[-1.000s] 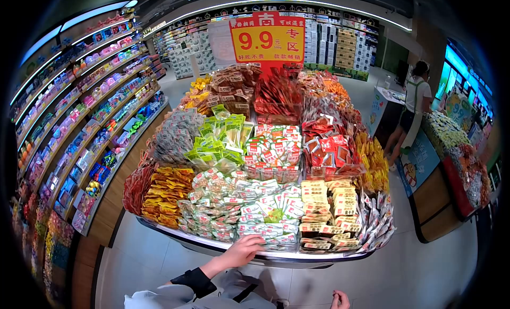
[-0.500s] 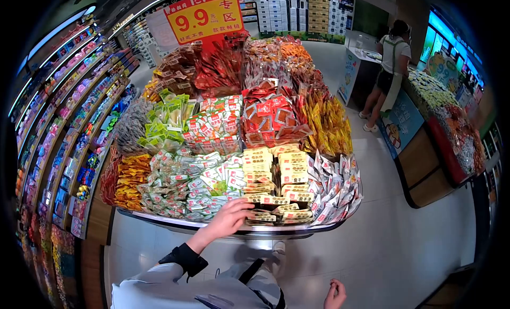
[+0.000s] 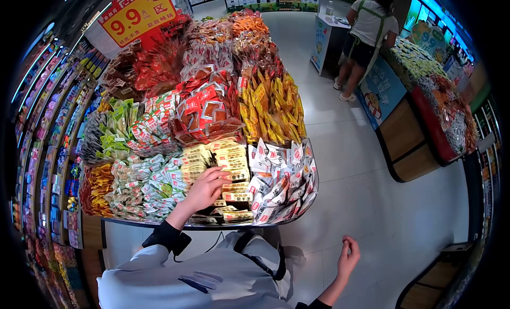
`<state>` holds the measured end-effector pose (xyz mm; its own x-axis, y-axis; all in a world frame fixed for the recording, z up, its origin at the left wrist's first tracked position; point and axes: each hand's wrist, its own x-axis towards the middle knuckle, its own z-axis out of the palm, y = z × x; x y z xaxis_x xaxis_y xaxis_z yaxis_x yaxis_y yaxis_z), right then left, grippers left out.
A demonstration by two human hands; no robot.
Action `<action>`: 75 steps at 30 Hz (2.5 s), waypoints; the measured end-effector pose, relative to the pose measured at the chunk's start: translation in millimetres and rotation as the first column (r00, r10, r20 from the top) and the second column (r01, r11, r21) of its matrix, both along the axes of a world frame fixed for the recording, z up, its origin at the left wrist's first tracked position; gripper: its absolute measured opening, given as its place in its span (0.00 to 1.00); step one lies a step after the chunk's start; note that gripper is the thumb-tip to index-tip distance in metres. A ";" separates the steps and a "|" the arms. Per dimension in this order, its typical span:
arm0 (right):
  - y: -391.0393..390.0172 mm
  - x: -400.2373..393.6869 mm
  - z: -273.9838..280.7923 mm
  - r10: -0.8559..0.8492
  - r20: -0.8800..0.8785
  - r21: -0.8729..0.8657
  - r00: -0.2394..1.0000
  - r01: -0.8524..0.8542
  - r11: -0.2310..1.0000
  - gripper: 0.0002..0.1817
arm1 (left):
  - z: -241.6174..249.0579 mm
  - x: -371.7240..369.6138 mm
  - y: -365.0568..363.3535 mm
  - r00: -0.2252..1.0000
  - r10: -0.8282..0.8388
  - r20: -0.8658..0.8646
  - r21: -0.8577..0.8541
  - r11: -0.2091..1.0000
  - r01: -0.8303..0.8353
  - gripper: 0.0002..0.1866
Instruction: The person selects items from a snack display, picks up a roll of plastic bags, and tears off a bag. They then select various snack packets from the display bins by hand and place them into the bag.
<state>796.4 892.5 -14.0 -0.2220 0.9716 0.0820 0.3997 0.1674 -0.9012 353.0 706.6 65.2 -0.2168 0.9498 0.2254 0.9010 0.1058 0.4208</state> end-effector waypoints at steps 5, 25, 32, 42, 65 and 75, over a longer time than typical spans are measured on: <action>91.2 6.0 -24.8 0.087 -0.020 -0.044 0.996 -0.088 0.995 0.08 | 3.2 19.9 31.7 0.997 -0.014 -0.081 -0.159 0.987 0.001 0.13; 421.8 -5.6 -62.8 0.659 0.012 -0.175 0.752 -0.647 0.742 0.06 | -28.9 131.7 179.0 0.523 0.850 0.060 -0.281 0.517 -0.809 0.17; 487.3 -144.0 -42.3 0.844 0.049 -0.101 0.535 -0.838 0.537 0.06 | -84.4 137.6 193.2 0.330 0.940 0.084 -0.278 0.340 -0.898 0.24; 566.5 -337.4 0.5 0.966 0.149 0.003 0.209 -0.977 0.211 0.07 | -122.5 63.1 221.2 -0.067 0.946 0.318 -0.678 0.177 -0.714 0.21; 675.9 -567.0 5.4 0.942 0.010 -0.047 -0.336 -0.941 -0.335 0.08 | -159.7 95.6 273.7 -0.580 0.743 0.335 -0.297 -0.501 -0.813 0.23; 808.1 -569.0 -33.9 0.989 0.004 -0.139 -0.147 -0.980 -0.145 0.08 | -22.5 -18.8 432.8 -0.463 0.886 0.032 0.308 -0.449 -0.839 0.16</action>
<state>227.4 1700.6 -47.9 -0.9305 -0.3621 -0.0553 -0.0987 0.3932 -0.9141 334.1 1139.5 42.6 -0.6314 -0.5928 0.5000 -0.3850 0.7992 0.4615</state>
